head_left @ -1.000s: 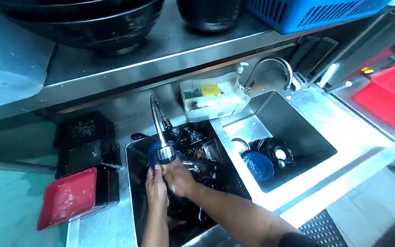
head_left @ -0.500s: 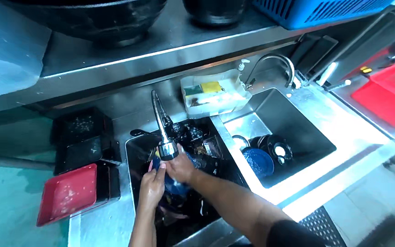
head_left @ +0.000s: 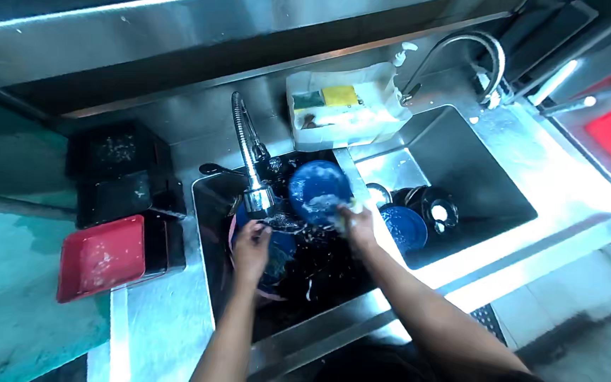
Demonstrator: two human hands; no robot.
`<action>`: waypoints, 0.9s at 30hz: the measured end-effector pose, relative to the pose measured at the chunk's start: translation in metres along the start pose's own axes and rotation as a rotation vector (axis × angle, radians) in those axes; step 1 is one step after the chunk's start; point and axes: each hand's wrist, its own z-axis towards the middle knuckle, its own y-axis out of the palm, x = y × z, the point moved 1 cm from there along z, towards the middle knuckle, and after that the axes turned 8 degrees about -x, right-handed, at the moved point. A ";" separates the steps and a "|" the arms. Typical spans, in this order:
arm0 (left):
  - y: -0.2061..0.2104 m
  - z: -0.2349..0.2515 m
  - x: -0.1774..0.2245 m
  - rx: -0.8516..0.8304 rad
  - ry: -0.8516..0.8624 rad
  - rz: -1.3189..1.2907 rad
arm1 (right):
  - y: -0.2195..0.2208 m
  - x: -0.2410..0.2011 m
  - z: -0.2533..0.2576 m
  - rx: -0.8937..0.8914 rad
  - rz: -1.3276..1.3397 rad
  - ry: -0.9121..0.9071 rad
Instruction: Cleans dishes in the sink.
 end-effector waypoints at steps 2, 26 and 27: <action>-0.027 -0.002 -0.029 -0.046 -0.034 0.222 | -0.070 -0.001 0.009 0.172 -0.099 -0.084; 0.006 -0.015 0.067 0.357 0.183 -0.682 | 0.138 -0.024 -0.002 -0.196 -0.645 -0.653; -0.002 -0.018 0.060 0.333 0.226 -0.740 | 0.135 -0.023 0.007 -0.160 -0.589 -0.496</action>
